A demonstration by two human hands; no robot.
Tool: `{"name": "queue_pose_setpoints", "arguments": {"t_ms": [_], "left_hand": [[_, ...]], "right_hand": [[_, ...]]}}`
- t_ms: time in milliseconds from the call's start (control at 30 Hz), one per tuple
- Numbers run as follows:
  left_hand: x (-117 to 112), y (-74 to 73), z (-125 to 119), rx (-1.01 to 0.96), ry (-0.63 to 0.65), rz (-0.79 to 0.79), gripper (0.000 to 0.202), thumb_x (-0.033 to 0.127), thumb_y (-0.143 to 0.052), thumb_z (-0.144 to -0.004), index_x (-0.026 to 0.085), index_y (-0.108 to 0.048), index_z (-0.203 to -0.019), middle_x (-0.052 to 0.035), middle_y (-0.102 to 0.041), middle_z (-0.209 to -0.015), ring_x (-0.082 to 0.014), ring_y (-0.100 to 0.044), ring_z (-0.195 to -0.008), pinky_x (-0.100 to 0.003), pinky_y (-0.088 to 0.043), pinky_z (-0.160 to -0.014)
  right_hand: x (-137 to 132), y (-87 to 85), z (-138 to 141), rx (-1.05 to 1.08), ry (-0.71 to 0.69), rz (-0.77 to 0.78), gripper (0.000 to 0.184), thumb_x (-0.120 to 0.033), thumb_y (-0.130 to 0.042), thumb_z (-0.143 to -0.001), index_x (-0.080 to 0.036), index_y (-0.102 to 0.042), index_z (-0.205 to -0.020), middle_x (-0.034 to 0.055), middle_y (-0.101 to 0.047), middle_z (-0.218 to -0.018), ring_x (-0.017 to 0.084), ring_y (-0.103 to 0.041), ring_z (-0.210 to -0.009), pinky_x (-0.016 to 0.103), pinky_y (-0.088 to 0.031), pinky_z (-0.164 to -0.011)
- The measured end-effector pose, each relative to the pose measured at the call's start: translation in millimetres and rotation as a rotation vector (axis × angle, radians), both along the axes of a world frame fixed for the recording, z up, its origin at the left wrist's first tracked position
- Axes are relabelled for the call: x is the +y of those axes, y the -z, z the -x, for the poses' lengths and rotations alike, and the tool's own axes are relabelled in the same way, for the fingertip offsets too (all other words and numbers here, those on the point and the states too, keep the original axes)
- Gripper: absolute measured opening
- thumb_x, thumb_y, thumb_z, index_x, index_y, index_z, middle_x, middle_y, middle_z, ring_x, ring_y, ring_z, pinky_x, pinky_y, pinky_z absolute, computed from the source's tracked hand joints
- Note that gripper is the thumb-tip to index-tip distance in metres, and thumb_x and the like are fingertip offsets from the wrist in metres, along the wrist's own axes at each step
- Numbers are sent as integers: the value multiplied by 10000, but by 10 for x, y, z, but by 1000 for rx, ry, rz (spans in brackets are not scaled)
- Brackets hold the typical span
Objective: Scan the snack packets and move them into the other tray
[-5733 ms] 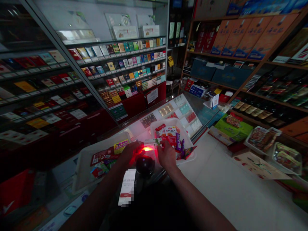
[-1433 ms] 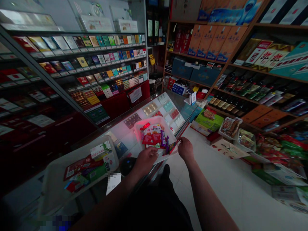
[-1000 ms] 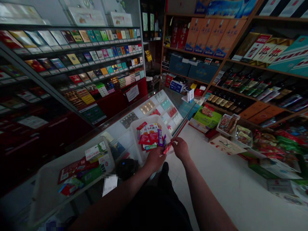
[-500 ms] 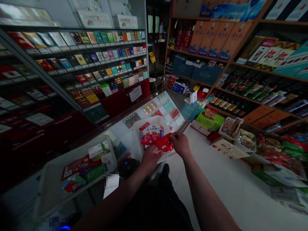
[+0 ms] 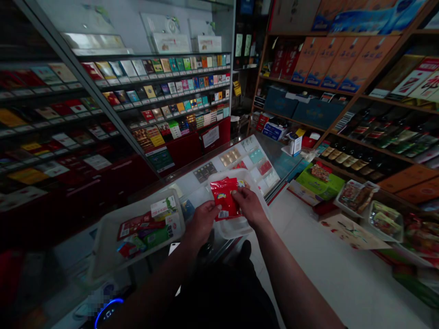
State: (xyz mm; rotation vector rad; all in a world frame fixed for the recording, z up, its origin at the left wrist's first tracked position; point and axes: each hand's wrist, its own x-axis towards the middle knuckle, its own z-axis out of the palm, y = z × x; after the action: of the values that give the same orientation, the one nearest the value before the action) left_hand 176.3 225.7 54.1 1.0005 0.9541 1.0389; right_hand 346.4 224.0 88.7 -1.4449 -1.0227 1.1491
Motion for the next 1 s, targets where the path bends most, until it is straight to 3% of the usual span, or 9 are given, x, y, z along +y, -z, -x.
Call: {"name": "queue_pose_setpoints", "arguments": {"t_ms": [167, 300, 433, 600, 800, 1000], "left_hand": [[143, -103, 314, 86, -69, 18, 265, 414, -701, -772, 156, -700, -835, -19, -697, -724, -142, -604, -618, -256, -470, -632], [291, -112, 586, 260, -16, -22, 236, 381, -673, -783, 156, -723, -834, -27, -708, -725, -148, -611, -636, -250, -461, -620], [467, 32, 783, 345, -13, -31, 196, 330, -679, -744, 170, -728, -845, -34, -739, -784, -161, -633, -667, -258, -477, -624], [586, 260, 951, 396, -31, -11, 194, 318, -672, -733, 166, -711, -847, -34, -732, -791, -149, -624, -639, -255, -477, -603], [532, 328, 1050, 588, -13, -102, 158, 304, -645, -747, 173, -713, -801, -30, -706, -727, -166, -628, -661, -251, -456, -589], [550, 502, 1051, 594, 31, -105, 139, 318, -633, -762, 187, -677, -748, -31, -699, -720, -174, -640, -684, -266, -466, -623]], "right_hand": [[25, 143, 225, 132, -229, 59, 336, -407, -774, -693, -190, -690, -935, 36, -718, -826, 205, -664, -716, 329, -538, -668], [116, 321, 393, 87, -174, 82, 259, -380, -764, -673, -198, -642, -811, 1, -666, -705, 164, -602, -595, 295, -501, -563], [210, 442, 552, -140, -148, 60, 186, -346, -703, -705, -204, -587, -739, -42, -570, -591, 127, -511, -514, 254, -404, -511], [268, 535, 698, -442, -143, -14, 160, -315, -661, -708, -198, -556, -682, -40, -546, -616, 126, -489, -595, 244, -353, -577], [256, 642, 769, -513, -159, -16, 108, -274, -616, -731, -190, -569, -684, -14, -589, -676, 147, -521, -668, 247, -342, -607], [243, 681, 760, -537, -171, 40, 67, -247, -643, -728, -188, -612, -722, -16, -605, -680, 140, -517, -633, 256, -344, -615]]}}
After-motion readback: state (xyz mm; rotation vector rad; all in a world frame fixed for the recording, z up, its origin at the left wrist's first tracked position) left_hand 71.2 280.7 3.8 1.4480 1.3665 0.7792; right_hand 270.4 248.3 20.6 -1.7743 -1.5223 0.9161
